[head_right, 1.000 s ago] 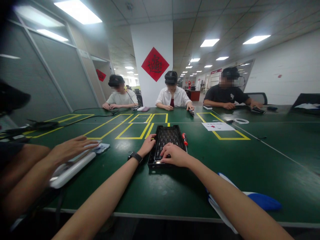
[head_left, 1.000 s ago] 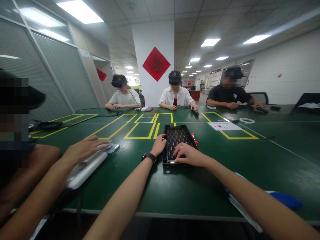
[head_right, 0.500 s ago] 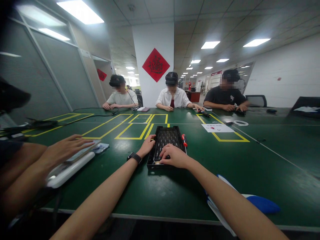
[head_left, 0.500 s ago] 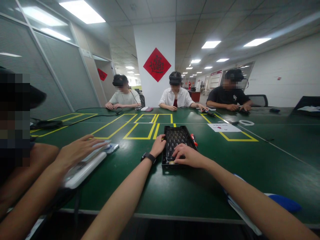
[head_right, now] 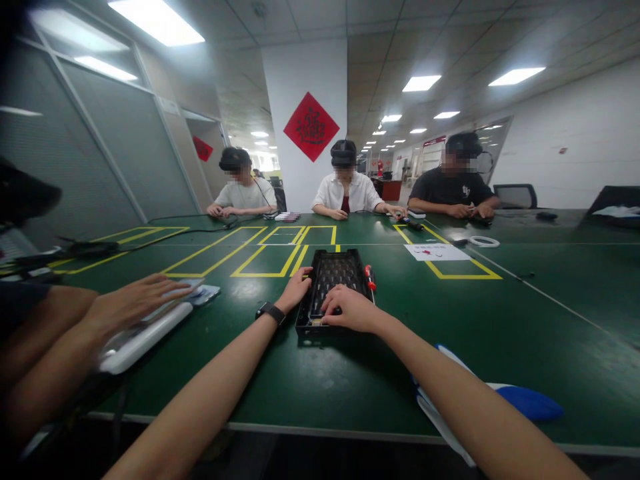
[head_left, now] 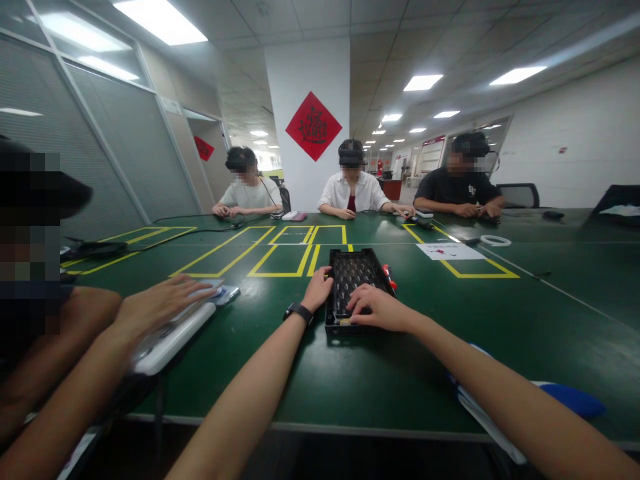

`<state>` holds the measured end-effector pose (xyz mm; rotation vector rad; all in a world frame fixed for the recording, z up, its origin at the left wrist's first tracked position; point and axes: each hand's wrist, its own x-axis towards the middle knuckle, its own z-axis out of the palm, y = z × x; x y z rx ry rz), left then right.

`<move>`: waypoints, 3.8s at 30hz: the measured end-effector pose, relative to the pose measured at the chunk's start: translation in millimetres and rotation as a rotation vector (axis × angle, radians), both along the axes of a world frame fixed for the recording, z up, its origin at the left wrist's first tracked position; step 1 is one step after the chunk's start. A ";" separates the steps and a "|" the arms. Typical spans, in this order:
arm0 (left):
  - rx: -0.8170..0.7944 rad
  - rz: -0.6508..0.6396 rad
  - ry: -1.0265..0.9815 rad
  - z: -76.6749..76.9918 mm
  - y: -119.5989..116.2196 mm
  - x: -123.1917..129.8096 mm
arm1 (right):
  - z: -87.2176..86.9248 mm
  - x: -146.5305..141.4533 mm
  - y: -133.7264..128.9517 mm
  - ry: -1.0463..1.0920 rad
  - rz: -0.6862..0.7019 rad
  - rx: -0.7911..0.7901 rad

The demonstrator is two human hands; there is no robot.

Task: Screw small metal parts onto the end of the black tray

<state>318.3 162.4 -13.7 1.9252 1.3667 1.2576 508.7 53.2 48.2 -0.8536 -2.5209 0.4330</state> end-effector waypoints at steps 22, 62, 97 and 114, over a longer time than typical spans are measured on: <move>0.014 -0.001 0.006 -0.3 1.1 0.2 | 2.2 0.9 -1.4 -0.014 0.016 0.012; 0.030 0.007 0.071 -0.4 1.0 -0.6 | 9.1 -8.0 62.8 -0.182 -0.174 -0.233; 0.019 0.004 0.045 -1.2 2.1 -0.8 | 25.9 -26.8 38.0 -0.140 -0.280 -0.371; 0.018 -0.009 0.024 -0.3 -0.1 -0.9 | 35.6 8.9 48.8 -0.183 -0.312 -0.442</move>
